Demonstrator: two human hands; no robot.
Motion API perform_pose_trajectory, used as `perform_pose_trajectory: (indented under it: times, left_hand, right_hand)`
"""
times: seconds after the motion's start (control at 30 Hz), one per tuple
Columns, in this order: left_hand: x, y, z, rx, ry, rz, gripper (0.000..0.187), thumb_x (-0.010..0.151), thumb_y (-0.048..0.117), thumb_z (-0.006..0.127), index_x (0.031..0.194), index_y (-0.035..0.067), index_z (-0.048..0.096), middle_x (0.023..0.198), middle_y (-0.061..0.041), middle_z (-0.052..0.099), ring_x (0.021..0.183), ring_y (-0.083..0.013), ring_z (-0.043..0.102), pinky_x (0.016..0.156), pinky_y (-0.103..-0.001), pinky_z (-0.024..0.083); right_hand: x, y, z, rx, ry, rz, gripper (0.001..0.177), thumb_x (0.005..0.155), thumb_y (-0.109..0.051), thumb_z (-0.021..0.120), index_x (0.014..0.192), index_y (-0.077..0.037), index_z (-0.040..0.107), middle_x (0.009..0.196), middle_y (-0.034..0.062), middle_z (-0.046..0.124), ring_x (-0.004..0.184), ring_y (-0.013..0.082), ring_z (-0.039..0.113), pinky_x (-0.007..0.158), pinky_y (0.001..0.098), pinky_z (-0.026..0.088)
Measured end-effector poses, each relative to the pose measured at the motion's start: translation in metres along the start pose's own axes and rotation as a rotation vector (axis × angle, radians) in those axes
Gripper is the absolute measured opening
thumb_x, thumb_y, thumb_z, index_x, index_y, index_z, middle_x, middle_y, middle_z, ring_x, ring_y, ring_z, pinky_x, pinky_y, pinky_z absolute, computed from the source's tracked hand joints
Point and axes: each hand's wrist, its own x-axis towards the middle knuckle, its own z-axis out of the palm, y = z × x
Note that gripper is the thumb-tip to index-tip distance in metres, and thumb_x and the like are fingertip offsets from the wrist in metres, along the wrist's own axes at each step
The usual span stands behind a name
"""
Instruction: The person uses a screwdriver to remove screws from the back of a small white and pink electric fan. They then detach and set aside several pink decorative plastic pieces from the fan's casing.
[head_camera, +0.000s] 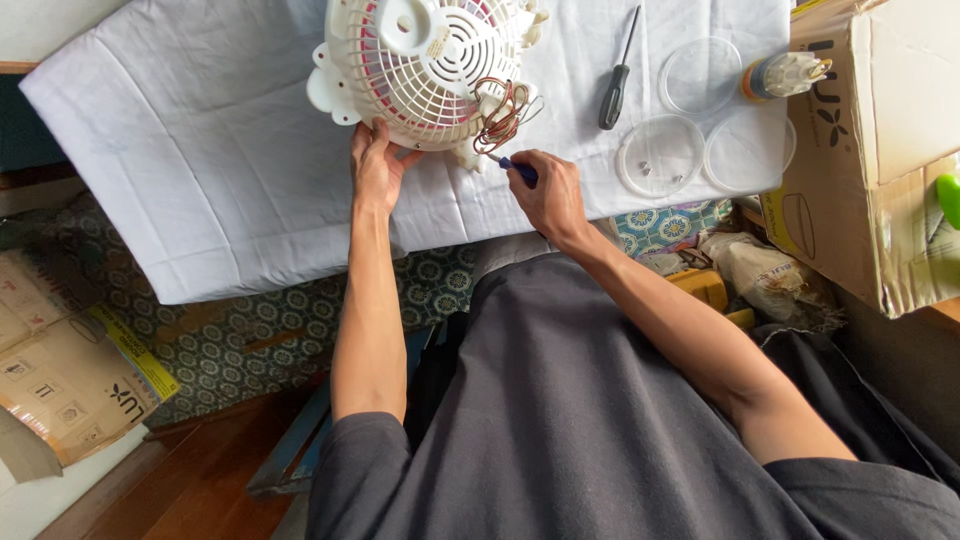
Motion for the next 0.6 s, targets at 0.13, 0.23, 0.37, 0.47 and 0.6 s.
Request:
perform_pose_trajectory:
  times: [0.13,0.23,0.37,0.47,0.6]
  left_hand:
    - [-0.003,0.001,0.002,0.015,0.016,0.014,0.050,0.109,0.032,0.050,0.150,0.009,0.034,0.148,-0.015,0.050,0.133,-0.0335,0.059,0.099,-0.056,0.063]
    - [-0.005,-0.001,0.003,0.014,0.005,0.027,0.049,0.110,0.032,0.051,0.150,0.008,0.036,0.148,-0.014,0.051,0.134,-0.0329,0.059,0.100,-0.056,0.063]
    - [-0.006,-0.004,0.004,0.007,0.006,0.033,0.048,0.110,0.032,0.051,0.149,0.009,0.037,0.147,-0.013,0.051,0.132,-0.0315,0.059,0.099,-0.055,0.063]
    - [-0.006,-0.006,0.004,0.007,0.010,0.037,0.047,0.109,0.032,0.051,0.149,0.010,0.038,0.147,-0.013,0.051,0.132,-0.0309,0.059,0.099,-0.056,0.062]
    - [-0.004,-0.005,0.004,-0.001,0.006,0.040,0.044,0.110,0.031,0.049,0.147,0.009,0.040,0.146,-0.013,0.052,0.132,-0.0318,0.060,0.101,-0.057,0.062]
  right_hand:
    - [0.003,-0.009,-0.001,-0.023,-0.026,0.021,0.022,0.092,-0.010,0.070,0.108,0.003,0.076,0.093,0.0182,0.077,0.075,0.0237,0.075,0.071,0.0351,0.059]
    - [0.004,-0.012,0.000,-0.037,-0.017,-0.002,0.021,0.092,-0.010,0.071,0.107,0.003,0.076,0.091,0.0183,0.077,0.073,0.0243,0.075,0.070,0.0363,0.058]
    - [0.006,-0.007,0.004,-0.038,0.005,-0.059,0.020,0.092,-0.010,0.071,0.106,0.004,0.076,0.092,0.0189,0.077,0.076,0.0252,0.075,0.072,0.0361,0.059]
    - [0.004,0.005,0.002,0.012,0.025,-0.062,0.021,0.092,-0.008,0.070,0.108,0.004,0.075,0.097,0.0185,0.077,0.082,0.0241,0.077,0.077,0.0344,0.061]
    - [0.004,0.029,-0.021,-0.058,0.117,0.081,0.018,0.091,-0.008,0.071,0.105,0.003,0.076,0.094,0.0187,0.078,0.084,0.0242,0.077,0.081,0.0363,0.060]
